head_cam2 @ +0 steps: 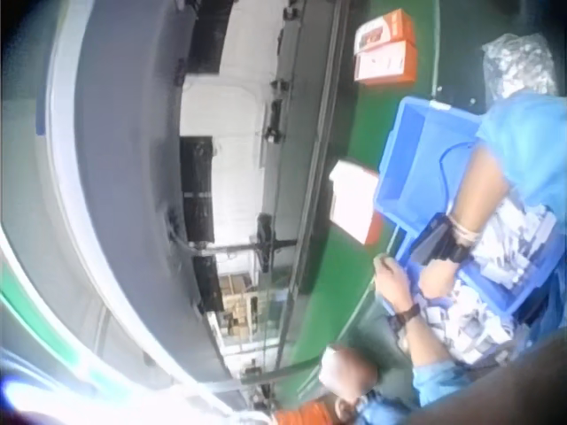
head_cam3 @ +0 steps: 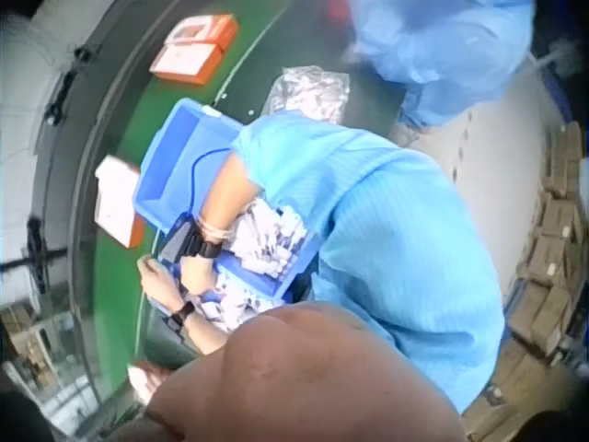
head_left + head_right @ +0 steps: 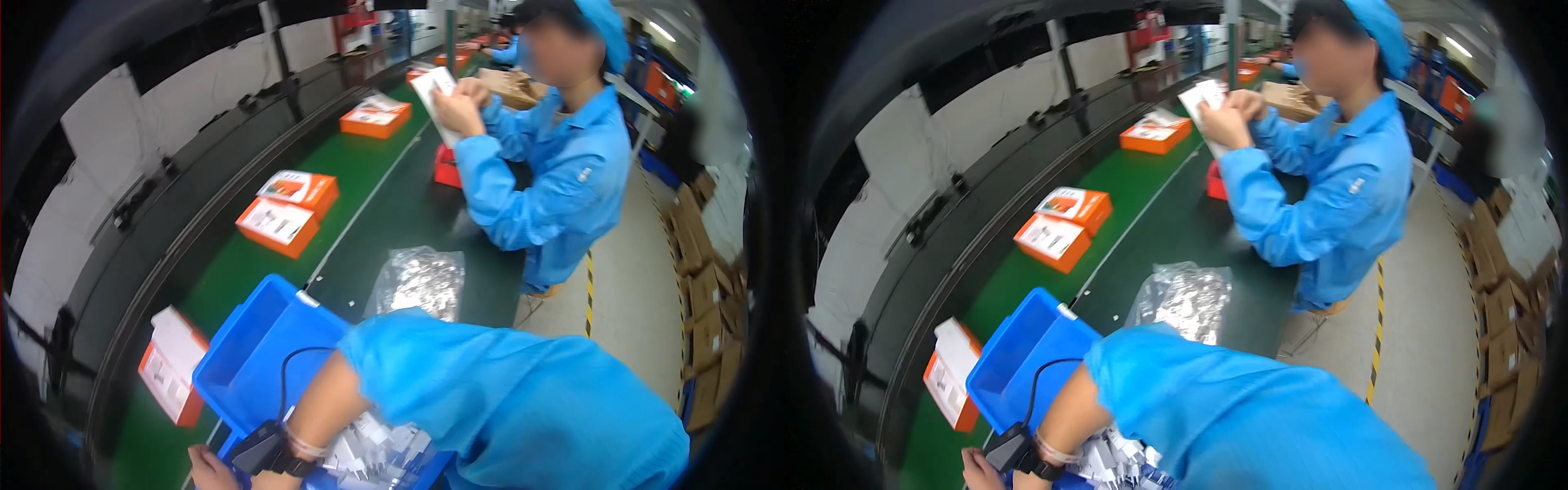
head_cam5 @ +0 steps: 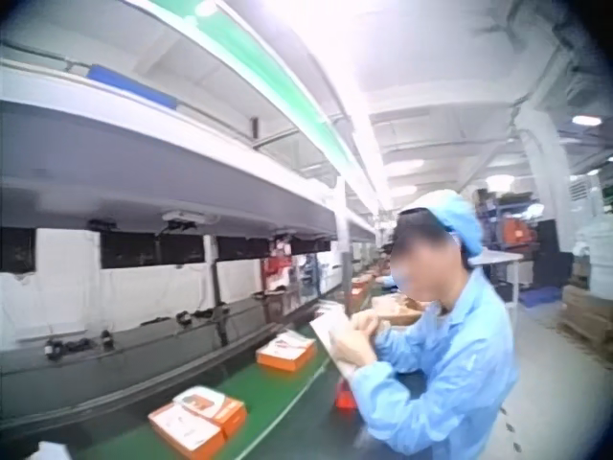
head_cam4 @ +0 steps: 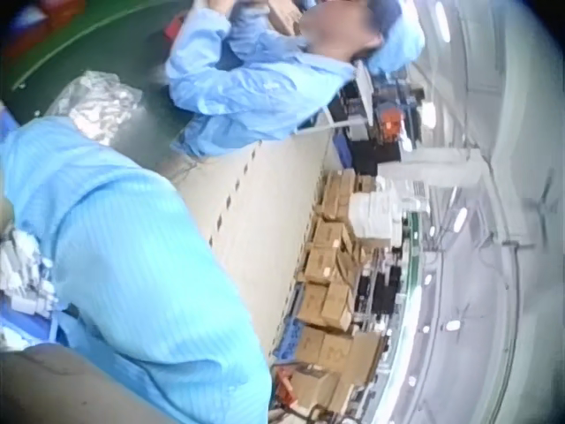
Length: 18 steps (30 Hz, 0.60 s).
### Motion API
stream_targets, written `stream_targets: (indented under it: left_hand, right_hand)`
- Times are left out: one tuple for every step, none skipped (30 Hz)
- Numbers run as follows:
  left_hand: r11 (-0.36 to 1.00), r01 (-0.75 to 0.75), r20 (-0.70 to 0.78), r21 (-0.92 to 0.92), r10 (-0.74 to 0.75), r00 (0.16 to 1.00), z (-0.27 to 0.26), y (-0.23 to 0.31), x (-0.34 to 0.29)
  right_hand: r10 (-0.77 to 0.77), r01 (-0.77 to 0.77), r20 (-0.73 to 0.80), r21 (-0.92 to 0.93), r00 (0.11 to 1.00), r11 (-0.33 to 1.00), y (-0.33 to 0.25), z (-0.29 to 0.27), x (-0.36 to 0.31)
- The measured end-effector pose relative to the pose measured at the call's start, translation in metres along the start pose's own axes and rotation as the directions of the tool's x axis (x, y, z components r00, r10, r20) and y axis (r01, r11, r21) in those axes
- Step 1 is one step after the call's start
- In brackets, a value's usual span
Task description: Picking up power adapters and cables from a bin and placing them into orange packaging boxes on a conveyor belt.
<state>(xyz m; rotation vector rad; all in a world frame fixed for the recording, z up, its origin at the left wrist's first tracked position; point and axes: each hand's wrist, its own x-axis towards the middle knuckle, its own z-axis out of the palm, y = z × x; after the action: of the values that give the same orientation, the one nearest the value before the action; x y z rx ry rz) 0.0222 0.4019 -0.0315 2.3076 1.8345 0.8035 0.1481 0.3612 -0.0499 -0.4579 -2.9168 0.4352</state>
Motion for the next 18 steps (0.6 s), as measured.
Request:
stream_targets:
  left_hand:
    - [0.990, -0.090, -0.124, -0.112, 0.075, 0.989, 0.004, -0.007, -0.004]
    - [0.994, -0.083, -0.106, -0.072, 0.076, 0.991, 0.011, -0.012, -0.007]
    - [0.997, -0.066, -0.087, -0.028, 0.063, 0.994, 0.009, 0.000, -0.003]
    - [1.000, -0.020, -0.046, 0.021, 0.020, 0.999, 0.007, 0.012, -0.002]
    - [0.999, -0.026, -0.049, 0.037, 0.028, 0.998, 0.008, 0.014, -0.003]
    - [0.998, -0.047, -0.034, 0.050, 0.048, 0.998, 0.009, 0.022, 0.006]
    - [0.997, -0.032, -0.020, 0.070, 0.033, 0.999, 0.009, 0.019, 0.005]
    - [0.996, -0.021, -0.027, 0.084, 0.024, 0.999, 0.007, 0.014, 0.002]
    - [0.995, -0.062, -0.030, 0.073, 0.064, 0.998, 0.006, 0.022, 0.008]
    - [0.995, -0.051, -0.028, 0.084, 0.054, 0.998, 0.008, 0.015, 0.005]
    - [0.994, -0.065, -0.035, 0.083, 0.068, 0.997, 0.008, 0.013, 0.005]
    - [0.993, -0.058, -0.024, 0.103, 0.061, 0.998, 0.007, 0.012, 0.005]
    - [0.993, -0.003, -0.053, 0.121, 0.010, 0.999, -0.008, 0.009, -0.013]
    - [0.995, -0.005, -0.045, 0.098, 0.010, 0.999, -0.002, 0.008, -0.008]
    - [0.997, -0.008, -0.038, 0.074, 0.011, 0.999, 0.004, 0.008, -0.003]
    - [0.997, -0.016, -0.016, 0.076, 0.017, 1.000, 0.006, 0.013, 0.002]
    - [0.997, -0.007, -0.004, 0.080, 0.007, 1.000, 0.004, 0.013, 0.002]
    - [0.997, -0.011, -0.010, 0.071, 0.012, 1.000, 0.004, 0.012, 0.001]
  right_hand:
    - [-0.036, 0.036, -0.001, -0.057, 0.999, 0.998, 0.004, 0.000, -0.002]
    - [-0.066, 0.066, 0.010, -0.106, 0.998, 0.992, 0.004, 0.003, -0.005]
    - [-0.071, 0.074, 0.030, -0.120, 0.997, 0.990, 0.005, 0.006, -0.009]
    - [0.330, -0.335, 0.073, 0.080, 0.941, 0.939, -0.015, -0.003, -0.014]
    - [0.329, -0.382, 0.243, 0.216, 0.913, 0.899, -0.010, -0.019, -0.020]
    - [0.184, -0.192, 0.184, 0.023, 0.966, 0.981, -0.005, -0.027, -0.038]
    - [0.222, -0.258, 0.324, 0.072, 0.920, 0.963, -0.005, -0.036, -0.035]
    - [0.113, -0.150, 0.350, 0.079, 0.930, 0.986, -0.004, -0.044, -0.035]
    - [0.074, -0.126, 0.426, 0.095, 0.902, 0.987, -0.005, -0.063, -0.041]
    - [0.069, -0.139, 0.470, 0.116, 0.880, 0.983, -0.002, -0.062, -0.037]
    - [0.068, -0.130, 0.470, 0.101, 0.880, 0.986, 0.000, -0.060, -0.036]
    - [0.048, -0.108, 0.413, 0.122, 0.910, 0.987, 0.002, -0.056, -0.038]
    - [-0.043, -0.012, 0.366, 0.148, 0.930, 0.989, -0.008, -0.053, -0.036]
    - [-0.031, -0.031, 0.332, 0.181, 0.943, 0.983, -0.006, -0.056, -0.040]
    - [-0.017, -0.050, 0.299, 0.214, 0.954, 0.976, -0.004, -0.060, -0.044]
    - [-0.002, -0.060, 0.267, 0.225, 0.964, 0.973, -0.003, -0.066, -0.048]
    - [0.017, -0.074, 0.301, 0.179, 0.953, 0.981, -0.007, -0.073, -0.048]
    - [0.016, -0.071, 0.316, 0.163, 0.949, 0.984, -0.011, -0.082, -0.047]
